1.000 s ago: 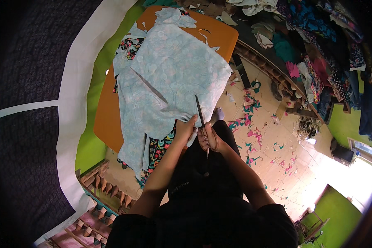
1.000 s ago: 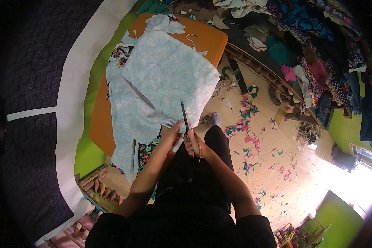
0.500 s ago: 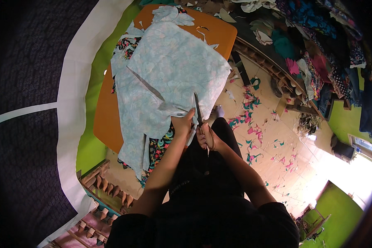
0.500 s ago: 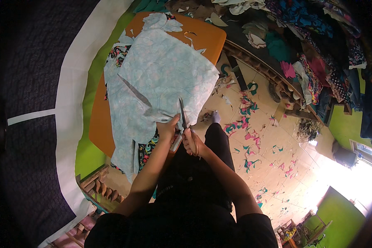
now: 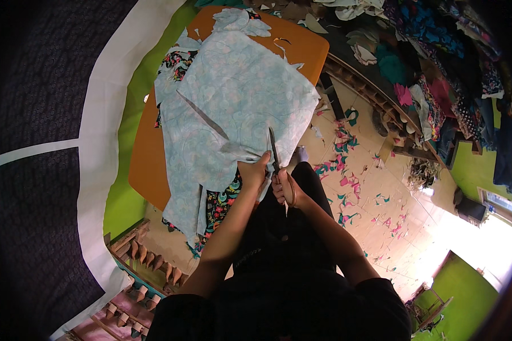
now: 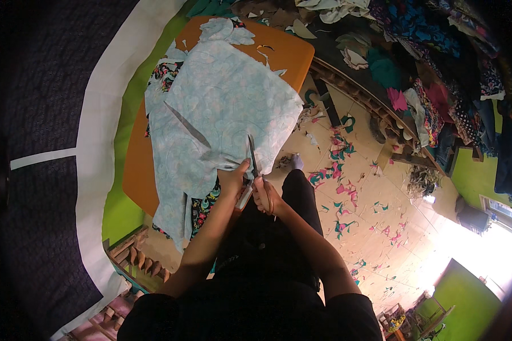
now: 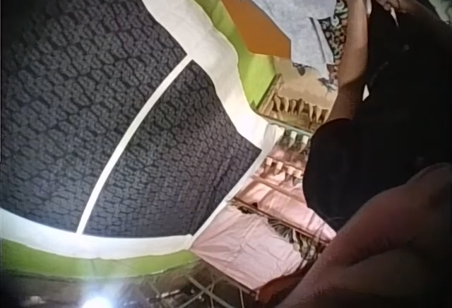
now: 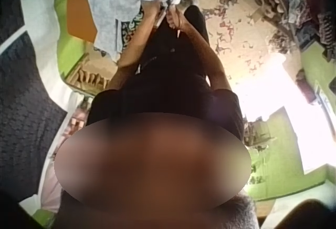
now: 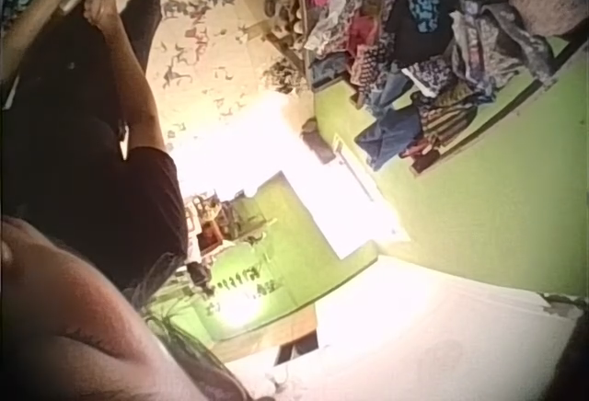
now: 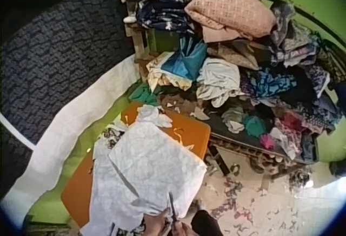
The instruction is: Cutting out shapes from a large piece of printed fabric using large scissors.
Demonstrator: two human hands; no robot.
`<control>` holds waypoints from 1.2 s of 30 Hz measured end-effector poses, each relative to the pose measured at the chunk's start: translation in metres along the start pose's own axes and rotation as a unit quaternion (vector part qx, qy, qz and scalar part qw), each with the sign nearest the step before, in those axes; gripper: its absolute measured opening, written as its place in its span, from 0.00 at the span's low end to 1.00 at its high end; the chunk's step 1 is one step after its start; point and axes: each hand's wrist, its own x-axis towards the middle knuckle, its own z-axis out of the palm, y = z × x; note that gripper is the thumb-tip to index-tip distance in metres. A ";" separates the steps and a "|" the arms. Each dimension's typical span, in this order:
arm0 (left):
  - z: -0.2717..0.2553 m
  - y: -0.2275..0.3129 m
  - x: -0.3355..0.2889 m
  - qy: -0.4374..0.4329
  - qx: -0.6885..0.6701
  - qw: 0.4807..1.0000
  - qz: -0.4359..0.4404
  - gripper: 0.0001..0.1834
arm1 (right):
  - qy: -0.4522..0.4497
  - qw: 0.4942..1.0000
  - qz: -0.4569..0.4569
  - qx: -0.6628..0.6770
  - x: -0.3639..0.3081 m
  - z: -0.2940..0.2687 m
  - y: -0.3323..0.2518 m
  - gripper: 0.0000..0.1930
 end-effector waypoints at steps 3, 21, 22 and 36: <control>-0.005 0.000 0.001 -0.011 0.022 0.999 -0.041 0.19 | -0.009 0.999 -0.041 -0.007 -0.006 0.006 -0.004 0.26; -0.011 -0.002 -0.001 -0.060 0.015 0.998 -0.032 0.29 | 0.011 0.992 -0.012 0.121 0.010 0.011 0.005 0.28; -0.012 -0.004 -0.001 -0.058 0.015 0.998 -0.032 0.29 | 0.000 0.996 -0.030 0.090 0.006 0.014 0.001 0.28; -0.014 -0.002 -0.004 -0.003 0.014 0.992 -0.124 0.25 | -0.040 0.998 -0.001 0.043 0.005 0.002 -0.011 0.33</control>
